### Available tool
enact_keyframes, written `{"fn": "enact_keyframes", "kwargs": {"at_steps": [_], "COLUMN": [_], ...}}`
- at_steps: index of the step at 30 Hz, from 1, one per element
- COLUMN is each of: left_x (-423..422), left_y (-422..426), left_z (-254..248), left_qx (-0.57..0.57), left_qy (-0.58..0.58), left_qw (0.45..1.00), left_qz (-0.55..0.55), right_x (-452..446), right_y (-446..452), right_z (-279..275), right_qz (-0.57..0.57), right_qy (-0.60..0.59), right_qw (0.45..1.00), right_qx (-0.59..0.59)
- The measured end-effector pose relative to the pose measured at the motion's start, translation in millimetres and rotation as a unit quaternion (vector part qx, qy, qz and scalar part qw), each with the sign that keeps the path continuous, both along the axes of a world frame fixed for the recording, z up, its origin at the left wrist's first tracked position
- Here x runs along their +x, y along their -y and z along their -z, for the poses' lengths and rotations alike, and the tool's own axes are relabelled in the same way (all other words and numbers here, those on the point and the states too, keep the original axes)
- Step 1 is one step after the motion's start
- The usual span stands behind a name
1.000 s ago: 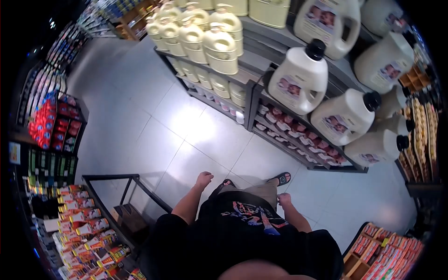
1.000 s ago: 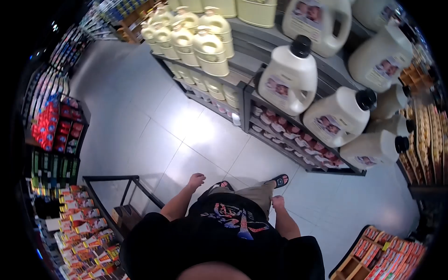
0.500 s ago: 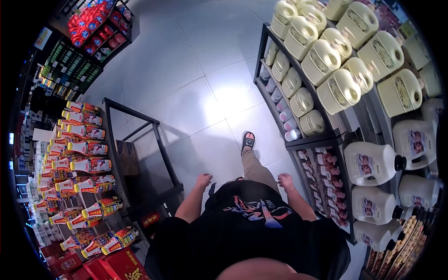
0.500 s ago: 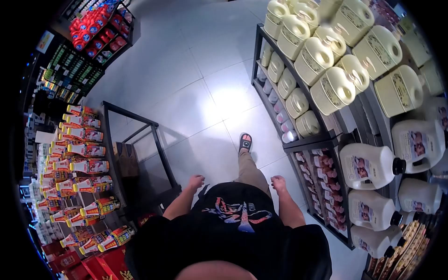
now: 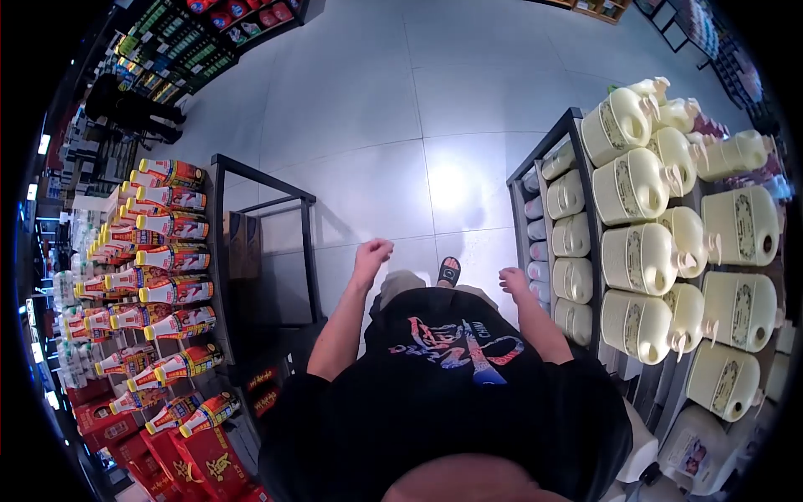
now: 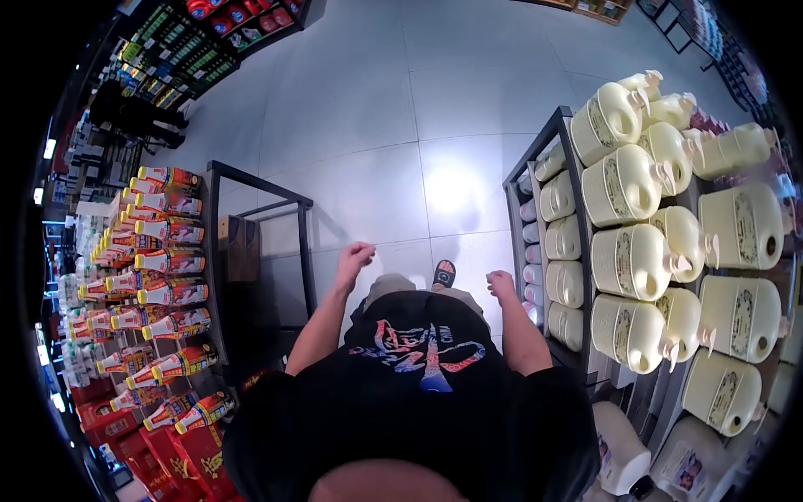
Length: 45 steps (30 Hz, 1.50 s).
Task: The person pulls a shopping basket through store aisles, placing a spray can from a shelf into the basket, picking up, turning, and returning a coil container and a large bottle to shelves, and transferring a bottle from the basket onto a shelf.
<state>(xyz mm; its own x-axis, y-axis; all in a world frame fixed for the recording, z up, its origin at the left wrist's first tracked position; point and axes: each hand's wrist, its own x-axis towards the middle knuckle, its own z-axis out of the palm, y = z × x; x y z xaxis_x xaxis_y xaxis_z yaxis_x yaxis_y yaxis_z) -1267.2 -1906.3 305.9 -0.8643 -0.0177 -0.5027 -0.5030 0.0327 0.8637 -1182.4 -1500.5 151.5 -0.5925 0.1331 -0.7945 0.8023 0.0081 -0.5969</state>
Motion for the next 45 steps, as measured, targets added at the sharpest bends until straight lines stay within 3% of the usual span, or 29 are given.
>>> {"fn": "enact_keyframes", "kwargs": {"at_steps": [4, 6, 9, 11, 13, 14, 16, 17, 24, 32, 39, 45], "left_x": [-119.7, -158.3, -201.2, -241.4, -274.2, -292.9, -342.3, -368.5, -501.5, -608.4, -699.7, -764.1], "left_y": [-73.4, -94.3, -115.7, -131.7, -139.3, -146.9, -161.8, -168.6, -189.1, -243.1, -330.1, -403.9], "left_z": [-177.4, -250.2, -345.6, -385.2, -414.9, -418.4, -425.0, -423.6, -421.1, -408.9, -393.5, -385.8], "left_qx": [0.086, 0.188, 0.294, 0.392, 0.404, 0.420, 0.452, 0.467, 0.535, 0.579, 0.574, 0.587], "left_qy": [-0.236, -0.382, -0.498, -0.539, -0.515, -0.509, -0.501, -0.495, -0.443, -0.388, -0.358, -0.322], "left_qw": [0.967, 0.896, 0.774, 0.646, 0.633, 0.618, 0.580, 0.567, 0.510, 0.485, 0.482, 0.473], "left_qz": [0.048, 0.122, 0.258, 0.371, 0.413, 0.428, 0.456, 0.464, 0.507, 0.529, 0.557, 0.573], "right_x": [-101.5, -136.0, -166.8, -174.3, -161.2, -126.7, -164.6, -191.5, -315.4, -392.1, -493.1, -595.9], "right_y": [-31.5, -33.5, -28.6, -17.6, -12.9, -17.0, -16.9, -5.6, 0.4, -47.8, -106.0, -162.1], "right_z": [-4.3, -12.0, -13.2, 2.3, 26.2, 78.4, 101.4, 56.9, 35.6, 25.6, 63.2, 36.0], "right_qz": [-0.003, 0.019, 0.056, 0.051, 0.050, 0.038, 0.024, 0.033, 0.043, 0.069, 0.061, 0.104], "right_qy": [-0.008, -0.016, -0.036, -0.015, 0.008, 0.044, 0.064, 0.069, 0.040, 0.049, 0.044, 0.012], "right_qw": [1.000, 0.999, 0.997, 0.998, 0.998, 0.998, 0.998, 0.997, 0.997, 0.992, 0.993, 0.991], "right_qx": [0.014, 0.024, 0.025, 0.029, 0.035, 0.011, -0.010, 0.003, 0.050, 0.091, 0.094, 0.084]}}
